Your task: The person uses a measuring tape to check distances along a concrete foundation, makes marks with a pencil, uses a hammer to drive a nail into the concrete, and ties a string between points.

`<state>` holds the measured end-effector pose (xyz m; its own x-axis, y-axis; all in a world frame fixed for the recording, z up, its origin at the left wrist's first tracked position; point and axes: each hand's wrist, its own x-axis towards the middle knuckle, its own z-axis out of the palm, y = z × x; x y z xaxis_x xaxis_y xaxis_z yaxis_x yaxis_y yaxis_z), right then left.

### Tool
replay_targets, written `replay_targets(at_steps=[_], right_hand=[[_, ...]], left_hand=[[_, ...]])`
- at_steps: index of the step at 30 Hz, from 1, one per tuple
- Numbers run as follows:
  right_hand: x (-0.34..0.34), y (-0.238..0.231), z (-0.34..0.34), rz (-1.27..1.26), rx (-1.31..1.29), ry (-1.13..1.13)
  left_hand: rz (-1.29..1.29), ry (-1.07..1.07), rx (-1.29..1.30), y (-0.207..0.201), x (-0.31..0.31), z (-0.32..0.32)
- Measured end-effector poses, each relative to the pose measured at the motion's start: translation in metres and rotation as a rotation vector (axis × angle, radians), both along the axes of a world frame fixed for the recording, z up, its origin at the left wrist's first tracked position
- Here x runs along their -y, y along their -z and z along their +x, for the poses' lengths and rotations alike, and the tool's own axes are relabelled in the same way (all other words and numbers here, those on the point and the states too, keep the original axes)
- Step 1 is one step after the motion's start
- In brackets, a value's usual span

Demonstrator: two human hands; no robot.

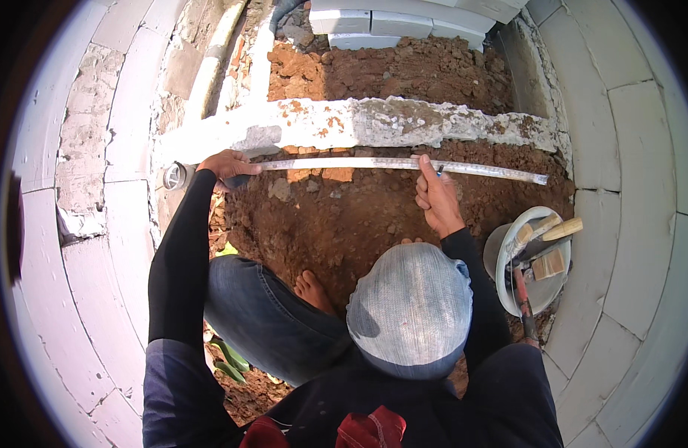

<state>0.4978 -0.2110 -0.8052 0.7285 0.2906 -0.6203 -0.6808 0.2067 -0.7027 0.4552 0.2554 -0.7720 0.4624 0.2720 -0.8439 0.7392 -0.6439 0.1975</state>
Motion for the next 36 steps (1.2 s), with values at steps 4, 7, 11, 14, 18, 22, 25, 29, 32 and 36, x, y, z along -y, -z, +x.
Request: replay_targets(at_steps=[4,7,11,14,18,22,25,29,32,36], right_hand=[[-0.017,0.006,-0.025,-0.028,0.006,-0.164],[-0.01,-0.006,-0.033,-0.134,0.052,-0.295],[-0.009,-0.019,-0.03,-0.269,0.302,-0.451],[-0.026,-0.055,-0.019,-0.125,0.294,-0.54],[0.0,-0.064,-0.023,-0.116,0.366,-0.242],[0.084,-0.127,-0.061,-0.227,0.385,-0.016],[0.154,-0.192,-0.073,-0.532,0.342,-0.057],[0.26,-0.198,-0.068,-1.019,0.363,0.0],[0.309,-0.181,-0.072,-1.358,0.274,-0.21],[0.324,-0.137,-0.088,-1.666,0.064,-0.495]], left_hand=[[-0.006,0.119,0.096,-0.003,0.031,0.022],[-0.125,0.153,0.117,-0.004,0.061,0.036],[-0.32,0.244,0.188,-0.01,0.112,0.054],[-0.528,0.198,0.31,-0.041,0.17,0.05],[-1.022,-0.004,0.302,-0.076,0.28,0.037],[-1.144,-0.045,0.132,-0.084,0.287,0.031],[-0.834,0.238,0.218,-0.086,0.265,0.028],[-0.72,0.089,0.245,-0.061,0.225,0.028],[-0.637,0.104,0.289,-0.047,0.214,0.036],[-0.59,0.084,0.309,-0.055,0.21,0.046]])
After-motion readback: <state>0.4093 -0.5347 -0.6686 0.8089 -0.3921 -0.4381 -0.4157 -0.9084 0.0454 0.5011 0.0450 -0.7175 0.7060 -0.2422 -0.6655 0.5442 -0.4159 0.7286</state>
